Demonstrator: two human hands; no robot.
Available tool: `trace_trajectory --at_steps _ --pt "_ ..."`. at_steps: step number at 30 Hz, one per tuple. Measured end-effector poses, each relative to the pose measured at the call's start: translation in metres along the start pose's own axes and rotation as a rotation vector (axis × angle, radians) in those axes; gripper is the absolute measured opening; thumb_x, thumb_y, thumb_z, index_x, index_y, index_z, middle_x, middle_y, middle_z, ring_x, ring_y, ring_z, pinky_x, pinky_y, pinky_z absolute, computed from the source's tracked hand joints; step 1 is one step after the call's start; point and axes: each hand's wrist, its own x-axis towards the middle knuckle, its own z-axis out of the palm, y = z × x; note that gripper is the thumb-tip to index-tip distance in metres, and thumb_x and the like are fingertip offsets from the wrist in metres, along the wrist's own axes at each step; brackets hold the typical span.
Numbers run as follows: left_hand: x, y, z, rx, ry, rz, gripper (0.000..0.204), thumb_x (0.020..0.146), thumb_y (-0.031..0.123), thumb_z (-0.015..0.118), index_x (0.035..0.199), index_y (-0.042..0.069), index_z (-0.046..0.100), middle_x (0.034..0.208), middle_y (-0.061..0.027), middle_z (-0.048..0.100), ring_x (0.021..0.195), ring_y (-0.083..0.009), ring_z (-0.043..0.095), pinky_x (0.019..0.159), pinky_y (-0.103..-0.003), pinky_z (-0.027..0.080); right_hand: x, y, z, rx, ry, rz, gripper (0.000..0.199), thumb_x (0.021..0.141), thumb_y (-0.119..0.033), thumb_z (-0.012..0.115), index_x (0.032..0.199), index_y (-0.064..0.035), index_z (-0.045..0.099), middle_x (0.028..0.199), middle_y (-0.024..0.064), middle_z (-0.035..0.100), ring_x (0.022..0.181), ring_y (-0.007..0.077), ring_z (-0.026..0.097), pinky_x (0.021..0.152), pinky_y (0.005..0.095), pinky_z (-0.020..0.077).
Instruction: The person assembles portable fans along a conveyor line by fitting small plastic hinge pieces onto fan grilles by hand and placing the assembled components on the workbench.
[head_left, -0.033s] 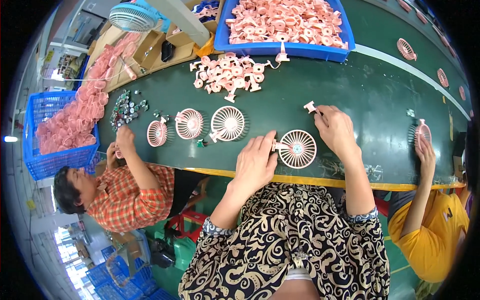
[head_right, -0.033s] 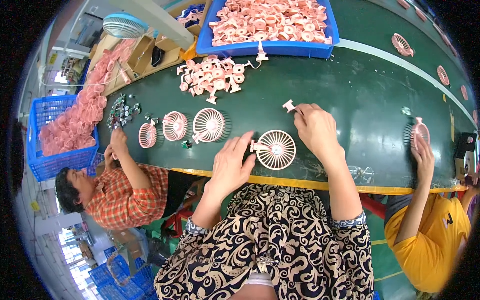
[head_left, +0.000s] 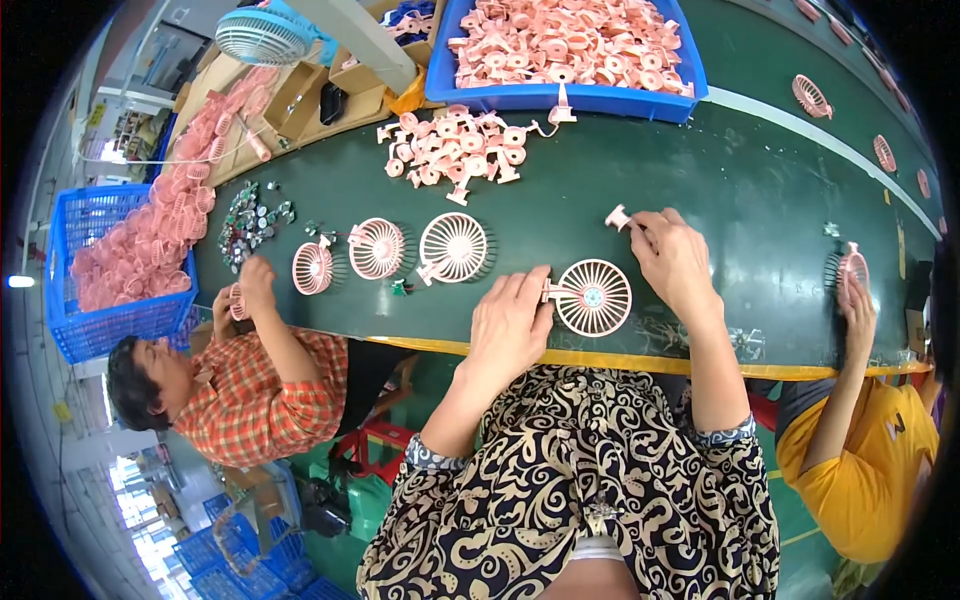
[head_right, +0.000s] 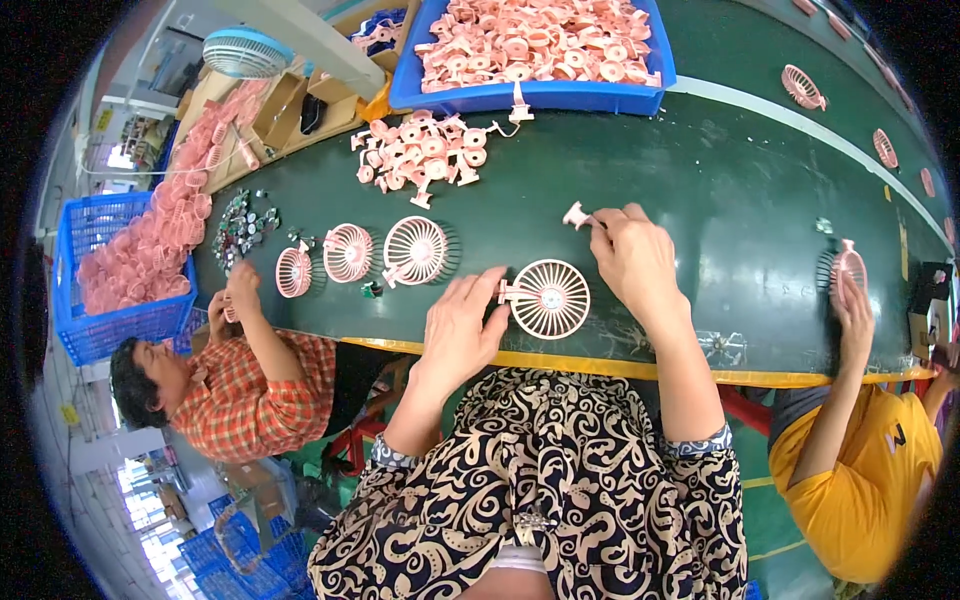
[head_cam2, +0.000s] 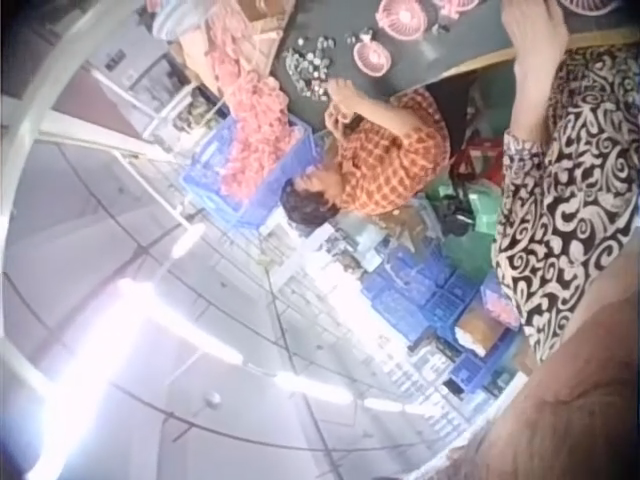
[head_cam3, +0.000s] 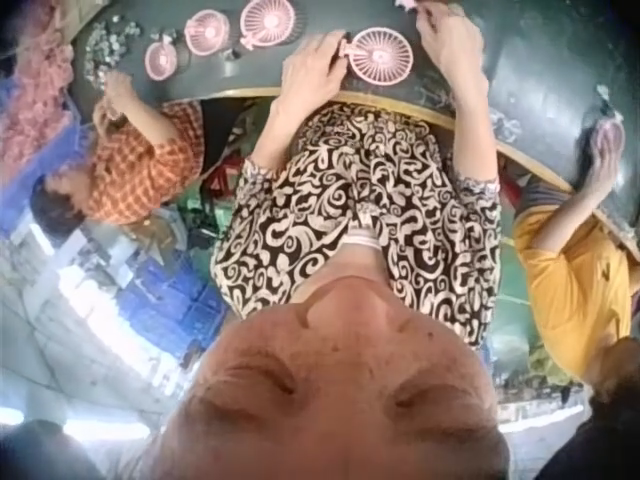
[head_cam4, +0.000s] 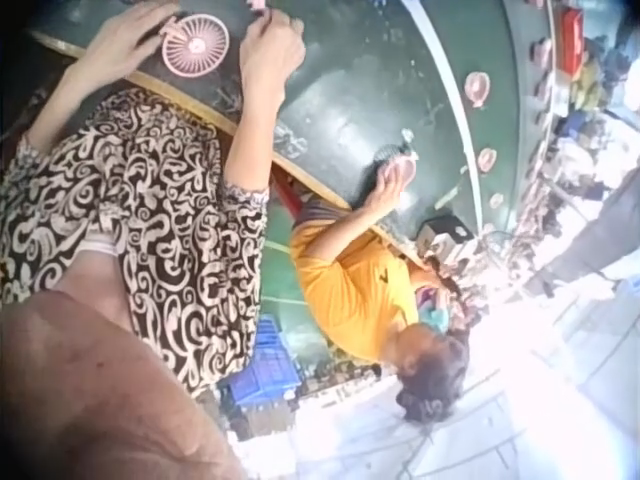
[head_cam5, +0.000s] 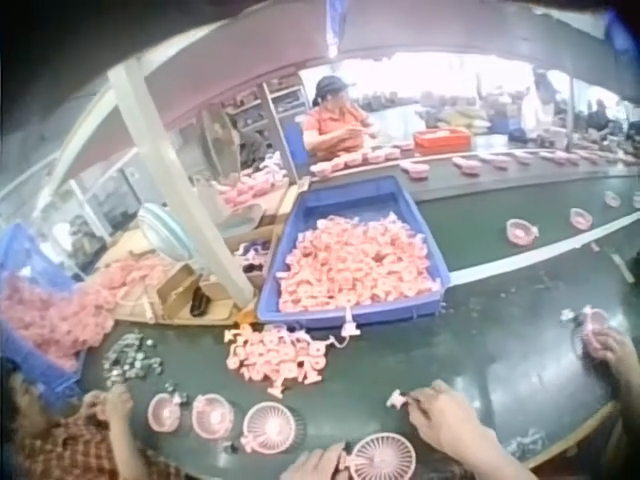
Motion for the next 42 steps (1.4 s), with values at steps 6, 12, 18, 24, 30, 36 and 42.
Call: trace_trajectory --at_steps 6,12,18,24,30,36,42 --pt "0.0 0.003 0.004 0.155 0.141 -0.059 0.022 0.088 0.013 0.078 0.108 0.005 0.075 0.088 -0.0112 0.071 0.084 -0.0322 0.066 0.073 -0.044 0.053 -0.015 0.016 0.002 -0.02 0.23 -0.049 0.027 0.09 -0.011 0.077 0.116 -0.0027 0.074 0.109 0.0155 0.066 0.086 0.0356 0.072 0.074 0.045 0.0569" --pt "-0.003 0.003 -0.001 0.122 0.101 -0.036 0.013 0.09 0.014 0.077 0.1 0.005 0.077 0.084 -0.0104 0.072 0.083 -0.0313 0.066 0.072 -0.043 0.053 -0.023 0.021 -0.003 -0.029 0.252 0.002 0.032 0.089 -0.011 0.08 0.118 -0.0033 0.073 0.106 0.0152 0.065 0.083 0.0355 0.071 0.073 0.0453 0.0564" --pt "-0.007 -0.003 0.0 -0.114 0.017 -0.119 0.013 0.093 0.014 0.074 0.102 0.006 0.079 0.083 -0.0102 0.075 0.078 -0.0294 0.068 0.072 -0.04 0.053 -0.037 -0.007 -0.015 -0.003 0.248 -0.007 0.032 0.086 -0.014 0.083 0.116 -0.0039 0.073 0.098 0.0132 0.067 0.07 0.03 0.067 0.064 0.0416 0.0546" --pt "-0.005 -0.006 0.002 -0.164 -0.035 -0.187 0.014 0.094 0.012 0.072 0.103 0.004 0.078 0.083 -0.0124 0.074 0.078 -0.0281 0.07 0.072 -0.038 0.054 -0.066 -0.041 0.003 0.202 0.156 -0.284 0.026 0.084 -0.012 0.085 0.104 -0.0036 0.071 0.097 0.0097 0.069 0.074 0.0261 0.073 0.064 0.039 0.0591" --pt "-0.01 -0.01 0.007 -0.209 -0.008 -0.199 0.013 0.095 0.012 0.071 0.104 0.004 0.077 0.081 -0.0112 0.074 0.073 -0.0285 0.066 0.069 -0.04 0.052 -0.074 -0.044 0.013 0.021 0.052 -0.322 0.025 0.083 -0.014 0.082 0.102 -0.0036 0.071 0.096 0.0092 0.065 0.084 0.0289 0.07 0.068 0.0401 0.0588" --pt "-0.008 -0.01 0.002 -0.186 -0.053 -0.148 0.012 0.097 0.014 0.07 0.1 0.006 0.078 0.078 -0.0084 0.073 0.073 -0.0275 0.063 0.071 -0.041 0.051 -0.075 -0.043 0.025 -0.119 0.021 -0.311 0.02 0.085 -0.015 0.08 0.1 -0.0041 0.071 0.095 0.009 0.062 0.086 0.027 0.069 0.067 0.0391 0.0575" --pt "0.003 0.0 0.01 -0.135 -0.037 -0.163 0.032 0.098 0.02 0.072 0.121 -0.001 0.068 0.078 -0.0116 0.07 0.075 -0.0284 0.066 0.071 -0.042 0.052 -0.071 -0.046 0.025 -0.258 -0.067 -0.266 0.015 0.086 -0.016 0.077 0.093 -0.0057 0.07 0.094 0.0094 0.06 0.086 0.0268 0.069 0.066 0.0393 0.0578"
